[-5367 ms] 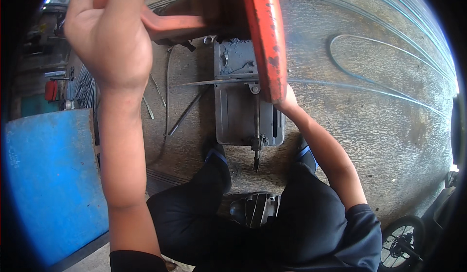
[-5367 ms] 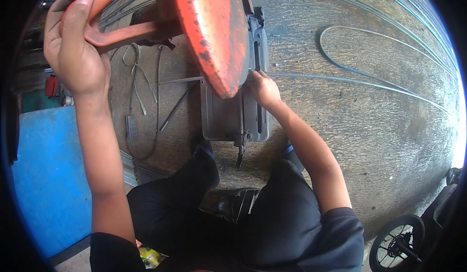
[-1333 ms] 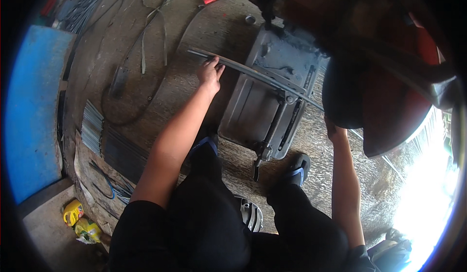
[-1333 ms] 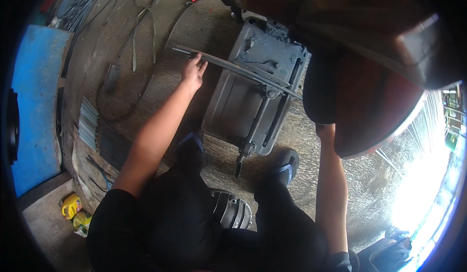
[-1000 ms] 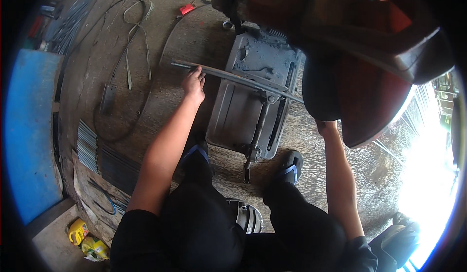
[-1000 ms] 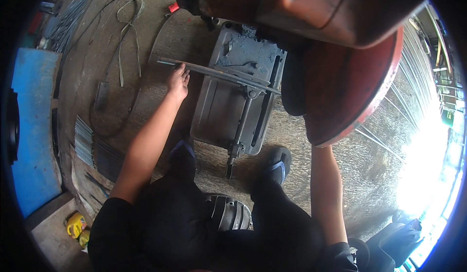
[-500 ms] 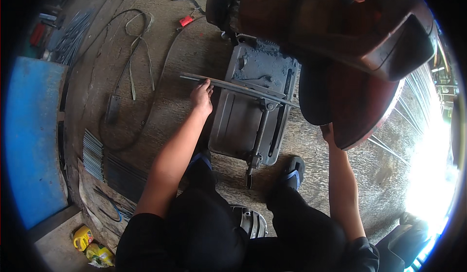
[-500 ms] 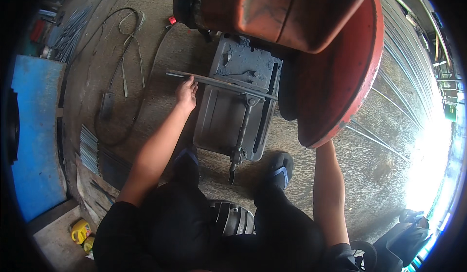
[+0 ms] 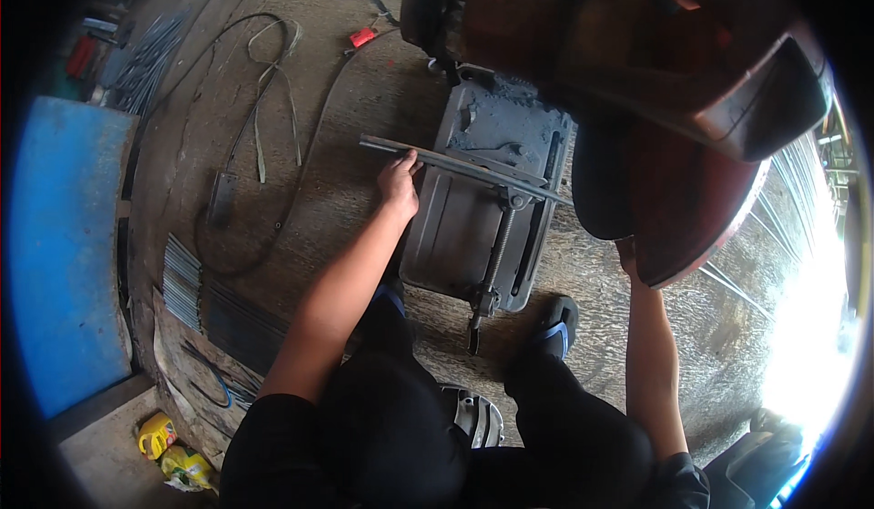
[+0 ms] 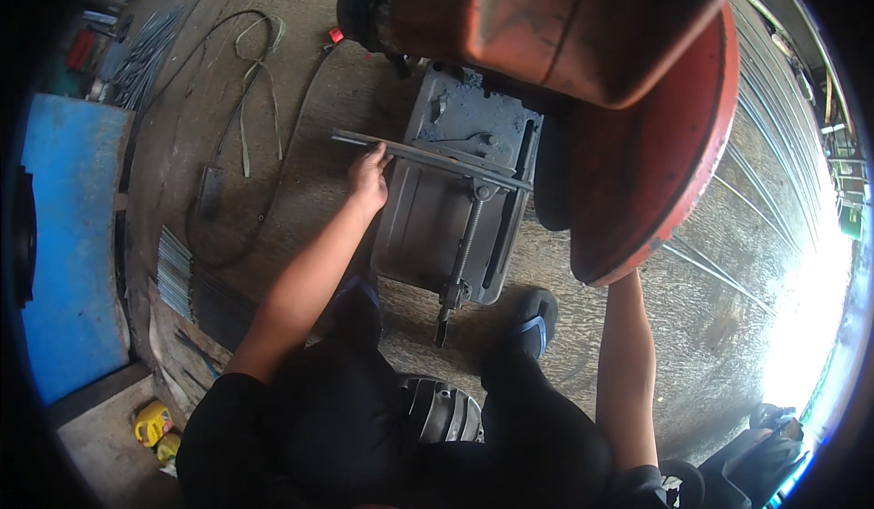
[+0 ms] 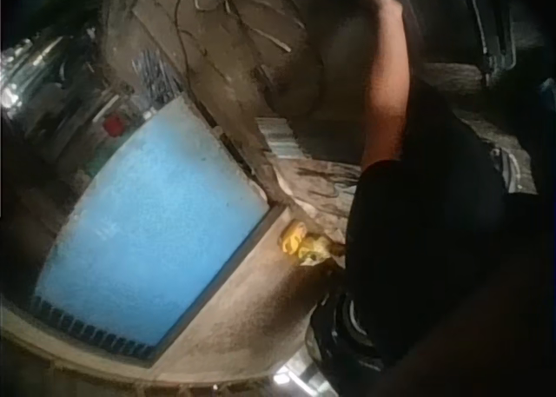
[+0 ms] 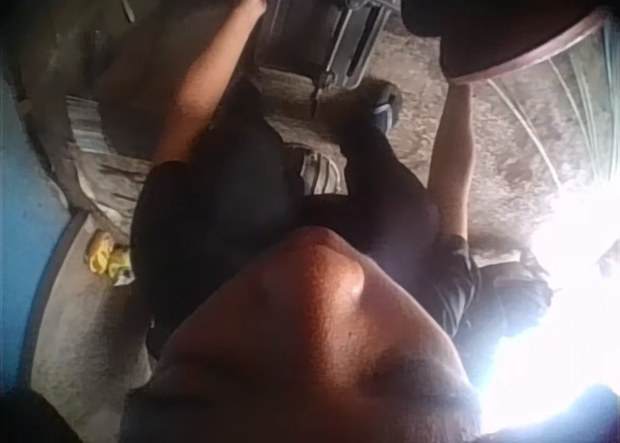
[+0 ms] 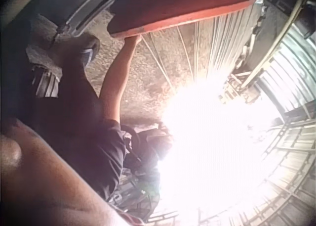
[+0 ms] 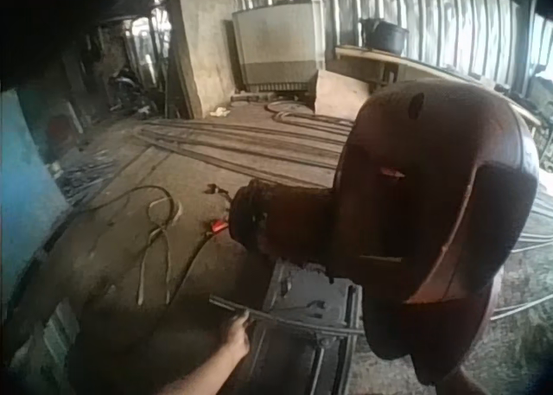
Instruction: Cutting a thin metal rod using a power chop saw.
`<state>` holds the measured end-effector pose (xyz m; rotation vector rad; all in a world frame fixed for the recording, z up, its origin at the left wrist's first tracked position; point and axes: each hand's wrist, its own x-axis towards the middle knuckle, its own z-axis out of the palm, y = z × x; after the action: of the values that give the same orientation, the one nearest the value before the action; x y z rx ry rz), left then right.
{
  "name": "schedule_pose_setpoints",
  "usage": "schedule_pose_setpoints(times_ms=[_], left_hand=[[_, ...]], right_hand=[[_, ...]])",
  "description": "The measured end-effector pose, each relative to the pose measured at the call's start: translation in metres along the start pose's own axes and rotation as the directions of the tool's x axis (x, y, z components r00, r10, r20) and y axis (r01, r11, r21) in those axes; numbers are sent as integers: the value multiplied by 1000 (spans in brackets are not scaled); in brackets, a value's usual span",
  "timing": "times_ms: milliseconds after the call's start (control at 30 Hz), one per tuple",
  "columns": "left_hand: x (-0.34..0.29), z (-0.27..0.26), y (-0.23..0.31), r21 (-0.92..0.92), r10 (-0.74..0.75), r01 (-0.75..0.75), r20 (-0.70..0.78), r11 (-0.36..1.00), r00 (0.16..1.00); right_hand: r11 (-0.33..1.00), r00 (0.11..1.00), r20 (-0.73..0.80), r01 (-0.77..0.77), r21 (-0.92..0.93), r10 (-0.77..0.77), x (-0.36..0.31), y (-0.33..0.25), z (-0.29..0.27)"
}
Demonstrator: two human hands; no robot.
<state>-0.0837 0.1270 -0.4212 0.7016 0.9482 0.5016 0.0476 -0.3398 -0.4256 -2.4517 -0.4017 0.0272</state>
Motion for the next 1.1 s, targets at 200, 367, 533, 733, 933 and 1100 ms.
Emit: schedule_pose_setpoints(times_ms=[200, 367, 533, 733, 933, 1100], left_hand=[[1, -3, 0, -18, 32, -31, 20, 999, 999], [-1, -3, 4, 6, 1, -1, 32, 1000, 999], [2, -4, 3, 7, 27, -27, 41, 1000, 999], [6, -6, 2, 6, -10, 9, 34, 1000, 999], [-1, -2, 5, 0, -33, 33, 36, 999, 999], [5, -3, 5, 13, -49, 49, 31, 999, 998]], right_hand=[[1000, 1000, -7, -21, -10, 21, 3, 5, 2], [999, 999, -9, -42, -26, 42, 6, 7, 3], [993, 997, -13, -75, -92, 74, 5, 8, -4], [941, 989, 64, -109, -319, 136, 3, 12, -12], [878, 962, 158, -129, -461, 224, 7, 14, -16], [874, 922, 255, -148, -462, 291, 10, 26, -13]])
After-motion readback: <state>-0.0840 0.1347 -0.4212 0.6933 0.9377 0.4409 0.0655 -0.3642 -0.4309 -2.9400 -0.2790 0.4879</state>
